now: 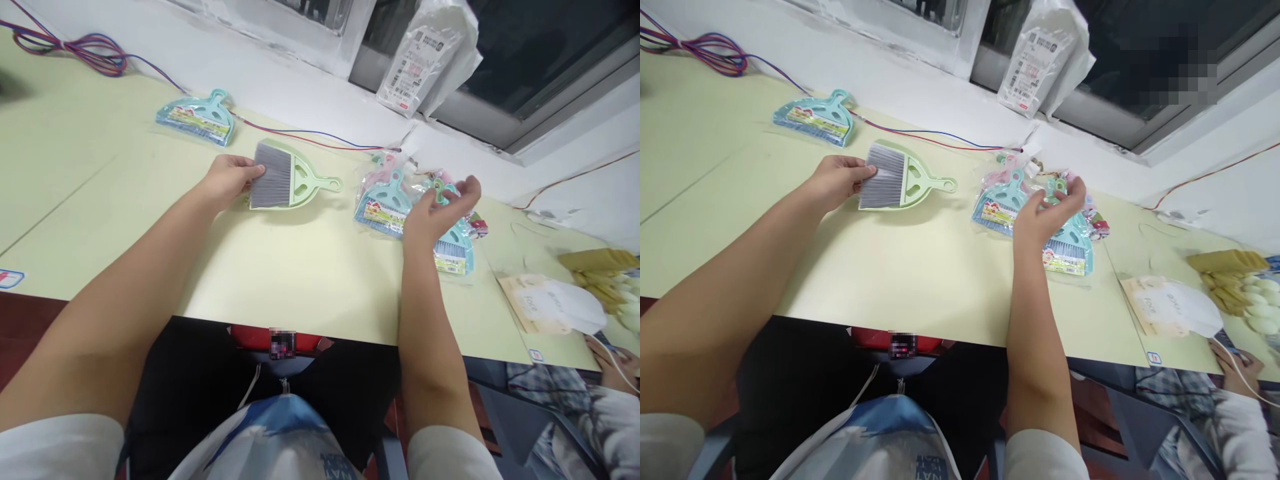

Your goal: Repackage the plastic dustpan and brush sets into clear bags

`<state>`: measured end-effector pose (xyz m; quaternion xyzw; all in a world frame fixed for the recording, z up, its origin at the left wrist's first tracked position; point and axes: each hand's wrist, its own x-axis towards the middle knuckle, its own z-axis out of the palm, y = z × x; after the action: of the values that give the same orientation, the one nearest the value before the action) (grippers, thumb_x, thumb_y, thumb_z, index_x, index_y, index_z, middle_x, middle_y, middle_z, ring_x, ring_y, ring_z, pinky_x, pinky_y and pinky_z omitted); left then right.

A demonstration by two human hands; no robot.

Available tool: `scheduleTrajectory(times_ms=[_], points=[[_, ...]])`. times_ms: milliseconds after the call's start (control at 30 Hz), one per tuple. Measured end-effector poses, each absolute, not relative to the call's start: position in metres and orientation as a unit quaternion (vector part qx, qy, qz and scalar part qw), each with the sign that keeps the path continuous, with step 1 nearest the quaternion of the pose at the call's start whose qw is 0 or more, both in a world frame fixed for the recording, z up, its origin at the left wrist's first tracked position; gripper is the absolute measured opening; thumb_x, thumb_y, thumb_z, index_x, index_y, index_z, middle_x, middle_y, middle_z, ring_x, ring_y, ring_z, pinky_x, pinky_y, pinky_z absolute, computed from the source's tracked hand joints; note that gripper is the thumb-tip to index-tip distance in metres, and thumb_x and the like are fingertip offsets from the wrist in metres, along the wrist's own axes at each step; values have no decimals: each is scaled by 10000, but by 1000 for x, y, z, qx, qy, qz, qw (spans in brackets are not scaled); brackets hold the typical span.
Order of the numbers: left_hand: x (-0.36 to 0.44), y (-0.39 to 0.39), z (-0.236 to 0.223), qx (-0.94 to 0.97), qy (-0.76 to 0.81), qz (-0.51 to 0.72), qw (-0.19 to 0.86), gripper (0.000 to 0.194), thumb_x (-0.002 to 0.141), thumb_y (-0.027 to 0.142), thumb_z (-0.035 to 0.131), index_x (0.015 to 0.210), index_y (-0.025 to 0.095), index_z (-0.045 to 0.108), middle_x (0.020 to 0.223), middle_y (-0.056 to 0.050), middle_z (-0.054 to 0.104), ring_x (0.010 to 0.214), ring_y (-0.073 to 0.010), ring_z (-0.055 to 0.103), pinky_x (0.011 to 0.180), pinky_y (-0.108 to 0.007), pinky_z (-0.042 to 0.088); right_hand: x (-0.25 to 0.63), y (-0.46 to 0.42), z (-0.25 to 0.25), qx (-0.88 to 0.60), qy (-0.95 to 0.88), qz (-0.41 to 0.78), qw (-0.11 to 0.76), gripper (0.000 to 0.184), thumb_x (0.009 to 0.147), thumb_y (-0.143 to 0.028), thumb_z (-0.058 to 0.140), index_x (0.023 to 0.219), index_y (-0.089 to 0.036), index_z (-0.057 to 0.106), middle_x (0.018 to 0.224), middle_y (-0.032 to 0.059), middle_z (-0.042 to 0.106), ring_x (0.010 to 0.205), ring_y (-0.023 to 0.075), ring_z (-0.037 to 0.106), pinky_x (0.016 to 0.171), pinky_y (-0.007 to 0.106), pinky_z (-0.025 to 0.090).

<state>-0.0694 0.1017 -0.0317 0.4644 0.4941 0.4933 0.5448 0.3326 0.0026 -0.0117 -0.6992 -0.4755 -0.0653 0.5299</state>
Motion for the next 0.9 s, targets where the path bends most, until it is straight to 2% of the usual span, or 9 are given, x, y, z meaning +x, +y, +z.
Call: scheduleTrajectory(times_ms=[100, 200, 300, 433, 533, 633, 767, 833, 900], points=[[-70, 97, -30, 482, 478, 461, 571, 258, 657, 253, 955, 765, 166, 738, 798, -82, 704, 713, -200, 645, 709, -354, 519, 287, -10, -11, -632, -605, -42, 482, 604, 1023, -481, 531, 1591, -310, 416, 1578, 166, 481, 1498, 358, 495, 1099, 624, 548], [-71, 92, -28, 504, 457, 429, 595, 242, 667, 238, 945, 806, 156, 764, 799, -92, 715, 687, -213, 663, 688, -364, 514, 253, -16, -16, -542, -746, 20, 386, 699, 948, -547, 677, 1560, -270, 485, 1581, 177, 529, 1528, 389, 453, 1224, 655, 429], [-72, 89, -26, 513, 452, 404, 607, 230, 675, 226, 943, 811, 154, 772, 786, -90, 718, 663, -221, 677, 674, -367, 517, 242, -19, -22, -520, -792, 60, 315, 755, 899, -531, 755, 1553, -247, 507, 1578, 183, 561, 1492, 386, 496, 1252, 627, 402], [-72, 89, -27, 529, 435, 381, 621, 212, 678, 237, 945, 782, 146, 784, 793, -95, 728, 652, -204, 674, 649, -343, 512, 243, -21, -24, -537, -791, 120, 269, 638, 925, -450, 727, 1490, -187, 589, 1460, 189, 665, 1187, 348, 699, 1133, 552, 507], [-69, 89, -30, 545, 434, 359, 621, 219, 669, 250, 952, 775, 146, 790, 780, -93, 716, 643, -186, 653, 631, -324, 498, 241, -22, -21, -536, -792, 146, 252, 510, 934, -469, 721, 1352, -179, 688, 1303, 169, 738, 1001, 309, 720, 1002, 490, 561], [-67, 88, -31, 564, 441, 348, 605, 234, 696, 305, 947, 790, 161, 789, 769, -90, 705, 655, -195, 635, 626, -326, 491, 239, -22, -20, -543, -787, 170, 239, 446, 924, -494, 734, 1252, -193, 730, 1205, 148, 762, 970, 303, 701, 914, 448, 572], [-65, 84, -21, 604, 489, 435, 455, 248, 781, 376, 897, 890, 187, 779, 824, -80, 705, 748, -214, 622, 679, -326, 484, 238, -22, -21, -546, -779, 186, 244, 449, 940, -485, 709, 1290, -203, 725, 1251, 149, 747, 998, 296, 688, 935, 447, 564], [-62, 77, -13, 627, 492, 494, 346, 226, 814, 354, 856, 961, 205, 773, 933, -76, 723, 853, -226, 628, 759, -326, 488, 238, -23, -21, -539, -784, 201, 233, 452, 942, -479, 710, 1302, -206, 730, 1257, 144, 744, 993, 291, 687, 940, 451, 563], [-56, 64, -4, 689, 450, 489, 289, 204, 832, 339, 812, 988, 212, 776, 1030, -79, 731, 970, -254, 630, 870, -347, 490, 237, -24, -21, -527, -791, 219, 221, 444, 944, -472, 713, 1309, -219, 737, 1243, 130, 744, 956, 278, 683, 928, 450, 565]])
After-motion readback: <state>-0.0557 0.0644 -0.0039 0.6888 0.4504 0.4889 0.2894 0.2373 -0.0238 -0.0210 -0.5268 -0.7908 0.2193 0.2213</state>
